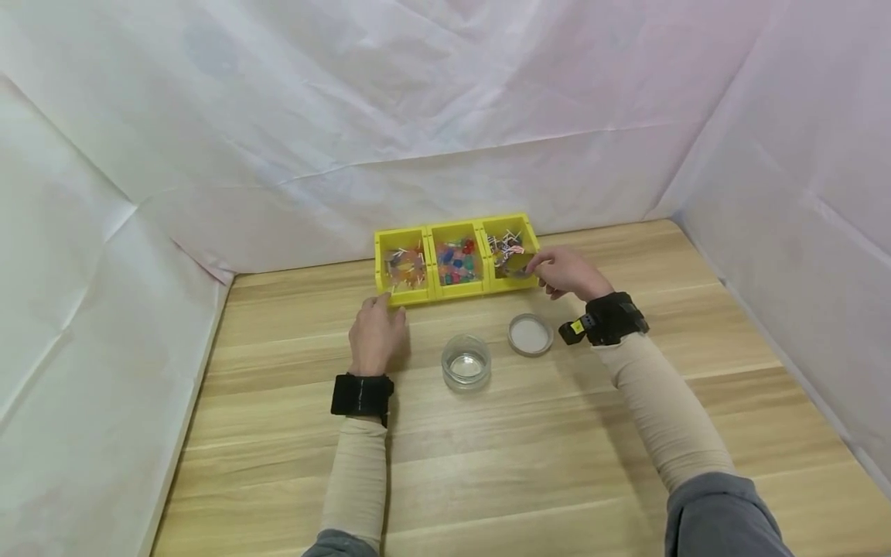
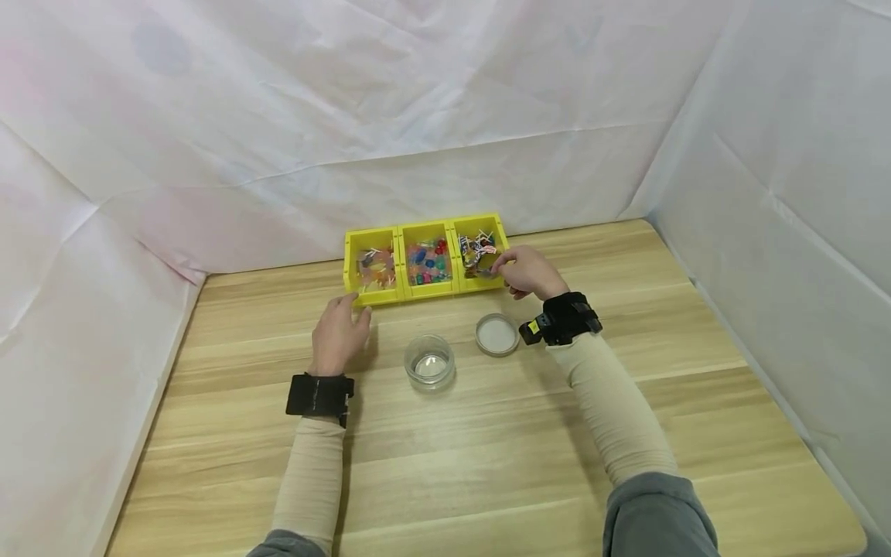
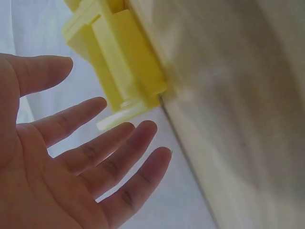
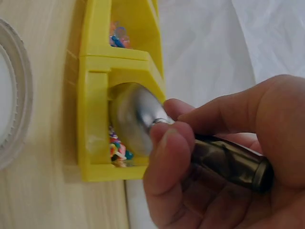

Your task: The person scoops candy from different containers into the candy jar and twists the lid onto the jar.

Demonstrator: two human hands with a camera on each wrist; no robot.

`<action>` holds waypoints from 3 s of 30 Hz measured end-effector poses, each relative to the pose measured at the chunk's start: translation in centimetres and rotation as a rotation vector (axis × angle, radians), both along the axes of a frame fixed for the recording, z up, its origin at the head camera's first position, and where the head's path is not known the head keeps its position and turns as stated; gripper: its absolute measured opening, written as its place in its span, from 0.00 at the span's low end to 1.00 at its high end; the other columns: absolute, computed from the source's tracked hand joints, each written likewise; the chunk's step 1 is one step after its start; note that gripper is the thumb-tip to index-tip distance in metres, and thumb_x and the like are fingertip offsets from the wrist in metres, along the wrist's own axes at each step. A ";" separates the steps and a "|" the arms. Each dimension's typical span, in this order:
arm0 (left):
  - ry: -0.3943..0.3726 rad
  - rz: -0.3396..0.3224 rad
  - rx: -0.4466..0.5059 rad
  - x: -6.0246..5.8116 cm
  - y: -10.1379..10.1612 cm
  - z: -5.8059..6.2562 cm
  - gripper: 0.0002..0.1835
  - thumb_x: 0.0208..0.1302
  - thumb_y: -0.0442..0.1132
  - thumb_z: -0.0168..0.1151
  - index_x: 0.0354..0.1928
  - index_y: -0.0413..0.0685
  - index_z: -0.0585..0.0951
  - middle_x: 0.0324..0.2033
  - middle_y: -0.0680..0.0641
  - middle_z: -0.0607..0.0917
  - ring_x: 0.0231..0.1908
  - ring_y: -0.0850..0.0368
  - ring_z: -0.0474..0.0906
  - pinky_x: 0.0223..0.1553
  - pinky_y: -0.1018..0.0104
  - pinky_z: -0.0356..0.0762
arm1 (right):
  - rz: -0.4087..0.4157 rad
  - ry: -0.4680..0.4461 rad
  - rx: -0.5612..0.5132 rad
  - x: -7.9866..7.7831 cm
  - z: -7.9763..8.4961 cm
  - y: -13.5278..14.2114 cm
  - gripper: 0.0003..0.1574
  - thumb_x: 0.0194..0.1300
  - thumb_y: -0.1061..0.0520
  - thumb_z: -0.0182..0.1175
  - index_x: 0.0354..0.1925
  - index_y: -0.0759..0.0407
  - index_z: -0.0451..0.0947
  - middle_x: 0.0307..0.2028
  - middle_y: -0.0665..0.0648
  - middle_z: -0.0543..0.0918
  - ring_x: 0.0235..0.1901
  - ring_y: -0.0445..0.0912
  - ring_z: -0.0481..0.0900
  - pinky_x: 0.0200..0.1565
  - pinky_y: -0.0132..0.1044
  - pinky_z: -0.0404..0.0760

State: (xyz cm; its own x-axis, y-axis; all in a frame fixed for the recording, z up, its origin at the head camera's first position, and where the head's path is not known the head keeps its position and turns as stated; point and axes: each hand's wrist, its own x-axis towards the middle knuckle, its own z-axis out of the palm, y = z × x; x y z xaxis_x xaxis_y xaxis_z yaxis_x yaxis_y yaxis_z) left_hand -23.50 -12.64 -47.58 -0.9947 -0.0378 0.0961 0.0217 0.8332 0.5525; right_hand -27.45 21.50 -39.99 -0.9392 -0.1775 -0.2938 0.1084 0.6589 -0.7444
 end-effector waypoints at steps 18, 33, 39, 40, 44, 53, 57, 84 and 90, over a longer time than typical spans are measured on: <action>0.076 -0.244 -0.095 -1.1 1.4 -1.0 0.23 0.71 0.39 0.55 0.64 0.35 0.73 0.68 0.32 0.68 0.70 0.37 0.62 0.72 0.48 0.57 | -0.030 -0.016 -0.036 -0.7 0.1 -1.3 0.22 0.76 0.59 0.42 0.57 0.69 0.77 0.31 0.63 0.75 0.23 0.45 0.72 0.33 0.41 0.81; -0.014 -0.281 -0.152 -1.1 1.7 -1.5 0.26 0.71 0.43 0.54 0.67 0.39 0.70 0.73 0.33 0.59 0.74 0.35 0.52 0.73 0.41 0.51 | -0.032 0.008 0.000 -0.8 0.2 -1.4 0.22 0.75 0.60 0.43 0.55 0.67 0.79 0.23 0.57 0.74 0.21 0.45 0.72 0.29 0.39 0.82; -0.018 -0.275 -0.143 -1.1 1.8 -1.5 0.26 0.72 0.43 0.55 0.67 0.38 0.71 0.73 0.34 0.59 0.74 0.35 0.51 0.74 0.42 0.50 | -0.050 0.008 0.001 -0.9 0.2 -1.5 0.21 0.74 0.59 0.46 0.54 0.66 0.80 0.20 0.55 0.74 0.21 0.45 0.74 0.31 0.40 0.84; -0.020 -0.276 -0.138 -1.1 1.8 -1.4 0.26 0.72 0.43 0.55 0.67 0.38 0.71 0.73 0.34 0.59 0.74 0.35 0.51 0.74 0.42 0.50 | -0.055 0.003 -0.003 -1.0 0.3 -1.5 0.20 0.75 0.59 0.47 0.54 0.66 0.80 0.20 0.54 0.73 0.21 0.44 0.73 0.30 0.39 0.83; -0.035 -0.282 -0.136 -1.1 1.8 -1.4 0.27 0.72 0.44 0.54 0.68 0.38 0.70 0.74 0.34 0.58 0.74 0.36 0.50 0.74 0.42 0.49 | -0.084 -0.004 0.013 -1.0 0.5 -1.6 0.18 0.74 0.55 0.53 0.47 0.67 0.82 0.19 0.54 0.74 0.19 0.44 0.73 0.28 0.37 0.83; -0.057 -0.273 -0.138 -1.1 1.8 -1.4 0.27 0.72 0.44 0.55 0.68 0.38 0.70 0.74 0.35 0.58 0.75 0.37 0.49 0.74 0.42 0.49 | -0.103 0.004 0.008 -1.6 0.2 -2.0 0.16 0.73 0.56 0.54 0.41 0.68 0.81 0.20 0.55 0.75 0.20 0.46 0.76 0.30 0.39 0.85; -0.066 -0.267 -0.139 -1.2 1.8 -1.3 0.27 0.72 0.44 0.54 0.68 0.39 0.69 0.74 0.35 0.57 0.75 0.37 0.48 0.74 0.42 0.49 | -0.052 0.013 0.024 -1.8 0.2 -1.6 0.17 0.73 0.55 0.54 0.45 0.69 0.82 0.20 0.55 0.75 0.20 0.45 0.76 0.31 0.39 0.85; -0.053 -0.284 -0.144 -1.2 1.8 -1.1 0.26 0.72 0.44 0.55 0.67 0.39 0.71 0.75 0.35 0.57 0.75 0.37 0.48 0.74 0.43 0.48 | 0.113 -0.151 -0.063 -3.1 0.5 0.6 0.24 0.76 0.66 0.38 0.60 0.71 0.75 0.38 0.64 0.73 0.26 0.46 0.73 0.30 0.39 0.81; -0.055 -0.279 -0.129 -1.3 1.9 -1.2 0.26 0.72 0.45 0.56 0.67 0.40 0.72 0.75 0.35 0.56 0.75 0.37 0.48 0.74 0.41 0.49 | 0.115 -0.170 -0.090 -3.0 0.5 0.7 0.25 0.73 0.68 0.37 0.62 0.72 0.72 0.43 0.66 0.74 0.29 0.48 0.76 0.31 0.39 0.83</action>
